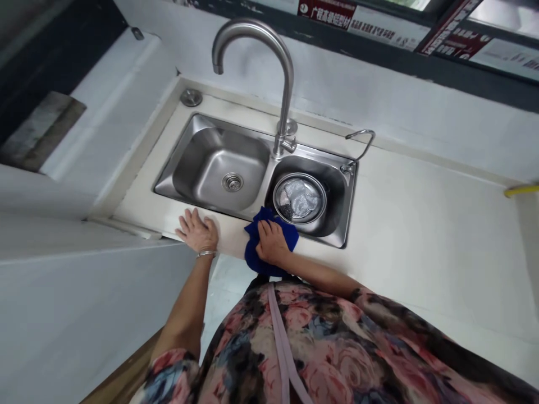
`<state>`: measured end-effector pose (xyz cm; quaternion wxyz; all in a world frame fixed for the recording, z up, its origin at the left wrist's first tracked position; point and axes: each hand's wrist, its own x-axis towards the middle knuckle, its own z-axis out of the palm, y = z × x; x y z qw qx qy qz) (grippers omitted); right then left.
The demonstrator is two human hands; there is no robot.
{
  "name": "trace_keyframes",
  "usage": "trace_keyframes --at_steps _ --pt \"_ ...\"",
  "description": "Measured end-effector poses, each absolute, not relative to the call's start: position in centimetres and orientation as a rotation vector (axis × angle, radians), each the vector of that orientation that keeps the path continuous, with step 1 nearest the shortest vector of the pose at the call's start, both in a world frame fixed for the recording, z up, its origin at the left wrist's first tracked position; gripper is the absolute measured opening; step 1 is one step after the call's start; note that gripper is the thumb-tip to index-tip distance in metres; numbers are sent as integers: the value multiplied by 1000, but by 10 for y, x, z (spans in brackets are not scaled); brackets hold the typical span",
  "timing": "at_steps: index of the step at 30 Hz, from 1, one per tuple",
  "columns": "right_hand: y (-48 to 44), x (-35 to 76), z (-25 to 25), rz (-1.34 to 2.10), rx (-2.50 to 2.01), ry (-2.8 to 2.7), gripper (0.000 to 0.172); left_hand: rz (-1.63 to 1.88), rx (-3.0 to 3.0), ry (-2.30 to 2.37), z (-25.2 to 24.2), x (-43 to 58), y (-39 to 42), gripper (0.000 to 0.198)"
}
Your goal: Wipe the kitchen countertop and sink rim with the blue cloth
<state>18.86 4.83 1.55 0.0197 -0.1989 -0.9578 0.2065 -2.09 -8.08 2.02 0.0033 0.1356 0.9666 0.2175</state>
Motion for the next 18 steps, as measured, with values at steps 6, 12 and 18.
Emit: trace_keyframes --at_steps 6,12,18 --pt "33 110 16 726 -392 -2954 72 689 407 3069 18 -20 -81 61" --pt "35 116 5 705 -296 -2875 66 747 384 3049 16 -18 -83 59" --pt "51 170 5 644 -148 -2912 65 861 398 3003 10 -15 -88 57"
